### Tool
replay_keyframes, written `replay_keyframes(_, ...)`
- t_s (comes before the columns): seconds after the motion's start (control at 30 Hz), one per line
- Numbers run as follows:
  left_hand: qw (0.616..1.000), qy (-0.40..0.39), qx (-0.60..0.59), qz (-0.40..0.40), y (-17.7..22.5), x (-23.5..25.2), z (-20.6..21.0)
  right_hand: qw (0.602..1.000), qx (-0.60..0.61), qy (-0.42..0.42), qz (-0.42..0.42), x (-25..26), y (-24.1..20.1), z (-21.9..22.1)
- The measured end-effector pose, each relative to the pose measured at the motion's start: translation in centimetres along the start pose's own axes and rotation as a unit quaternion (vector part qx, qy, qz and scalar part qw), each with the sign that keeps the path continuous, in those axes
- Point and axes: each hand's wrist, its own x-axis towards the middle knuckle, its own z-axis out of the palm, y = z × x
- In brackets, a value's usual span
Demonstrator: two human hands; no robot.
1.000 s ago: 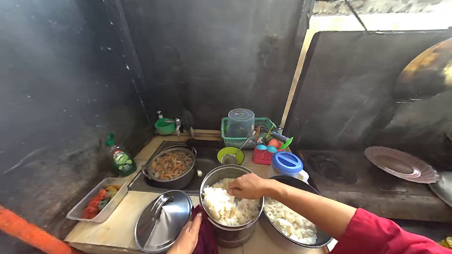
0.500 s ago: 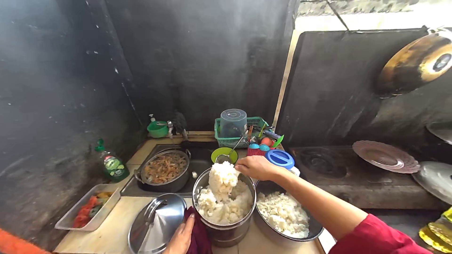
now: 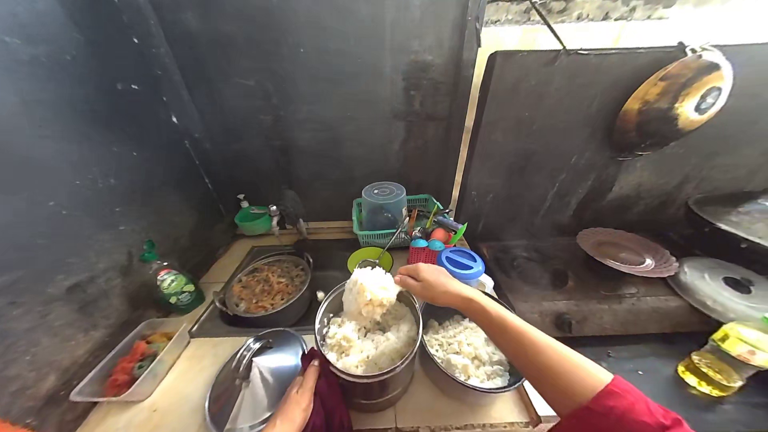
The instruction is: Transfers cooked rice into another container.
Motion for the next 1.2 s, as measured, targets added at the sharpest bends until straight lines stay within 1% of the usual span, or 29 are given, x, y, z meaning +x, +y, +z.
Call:
replay_keyframes(0.1, 1.000, 0.004, -0.005, -0.006, 0.1, -0.1, 0.0, 0.997, 0.077, 0.026, 0.004, -2.8, 0.9, -2.3)
replay_keyframes(0.17, 1.000, 0.002, -0.003, -0.006, 0.2, -0.2, 0.0, 0.992, 0.125, 0.036, 0.003, -4.7, 2.8, -4.0)
replay_keyframes(0.23, 1.000, 0.002, 0.002, -0.005, 0.5, -0.4, 0.0, 0.985, 0.155, 0.062, 0.031, -7.7, 4.0, -5.8)
replay_keyframes(0.27, 1.000, 0.002, 0.004, -0.005, 0.6, -0.4, 0.0, 0.984, 0.148, 0.079, 0.054, -9.3, 4.5, -6.5)
replay_keyframes(0.3, 1.000, 0.001, 0.002, -0.008, 0.6, -0.5, -0.1, 0.985, 0.120, 0.096, 0.084, -11.0, 5.0, -7.1)
replay_keyframes(0.33, 1.000, 0.001, -0.003, -0.011, 0.6, -0.6, -0.1, 0.984, 0.066, 0.116, 0.116, -12.5, 5.3, -7.2)
replay_keyframes(0.4, 1.000, 0.004, -0.011, -0.009, 0.6, -0.5, 0.0, 0.974, -0.081, 0.139, 0.157, -14.4, 6.6, -6.2)
replay_keyframes(0.47, 1.000, 0.002, -0.009, -0.008, 0.6, -0.6, 0.0, 0.954, -0.207, 0.161, 0.146, -14.8, 8.6, -2.3)
replay_keyframes(0.57, 1.000, -0.003, -0.006, -0.005, 0.7, -0.9, -0.2, 0.910, -0.344, 0.221, 0.069, -13.9, 13.2, 5.2)
replay_keyframes(0.6, 1.000, -0.005, -0.003, -0.006, 0.8, -0.9, -0.3, 0.899, -0.363, 0.237, 0.062, -13.9, 14.2, 6.5)
replay_keyframes(0.63, 1.000, -0.008, 0.001, -0.007, 0.8, -0.9, -0.4, 0.891, -0.369, 0.256, 0.063, -14.1, 14.5, 6.9)
replay_keyframes(0.7, 1.000, -0.011, 0.007, -0.006, 0.9, -0.8, -0.5, 0.884, -0.364, 0.285, 0.067, -14.6, 13.7, 5.8)
replay_keyframes(0.8, 1.000, -0.008, 0.007, -0.005, 0.8, -0.8, -0.5, 0.877, -0.368, 0.300, 0.076, -16.2, 11.0, 2.8)
replay_keyframes(0.87, 1.000, -0.005, 0.007, -0.005, 0.6, -0.6, -0.4, 0.873, -0.387, 0.285, 0.081, -17.0, 9.5, 1.2)
replay_keyframes(0.93, 1.000, 0.000, 0.006, -0.001, 0.3, -0.5, -0.3, 0.888, -0.387, 0.227, 0.100, -17.1, 8.8, 1.1)
replay_keyframes(1.0, 1.000, -0.002, 0.010, 0.007, 0.3, -0.4, -0.4, 0.919, -0.345, 0.118, 0.146, -16.0, 8.9, 2.9)
replay_keyframes(1.07, 1.000, -0.006, 0.013, 0.012, 0.2, -0.4, -0.4, 0.936, -0.298, 0.013, 0.188, -13.7, 10.0, 5.8)
replay_keyframes(1.13, 1.000, -0.012, 0.015, 0.006, 0.3, -0.4, -0.4, 0.932, -0.301, -0.028, 0.199, -11.4, 11.5, 8.1)
replay_keyframes(1.2, 1.000, -0.011, 0.014, 0.002, 0.4, -0.4, -0.4, 0.927, -0.315, -0.033, 0.202, -10.2, 11.7, 7.9)
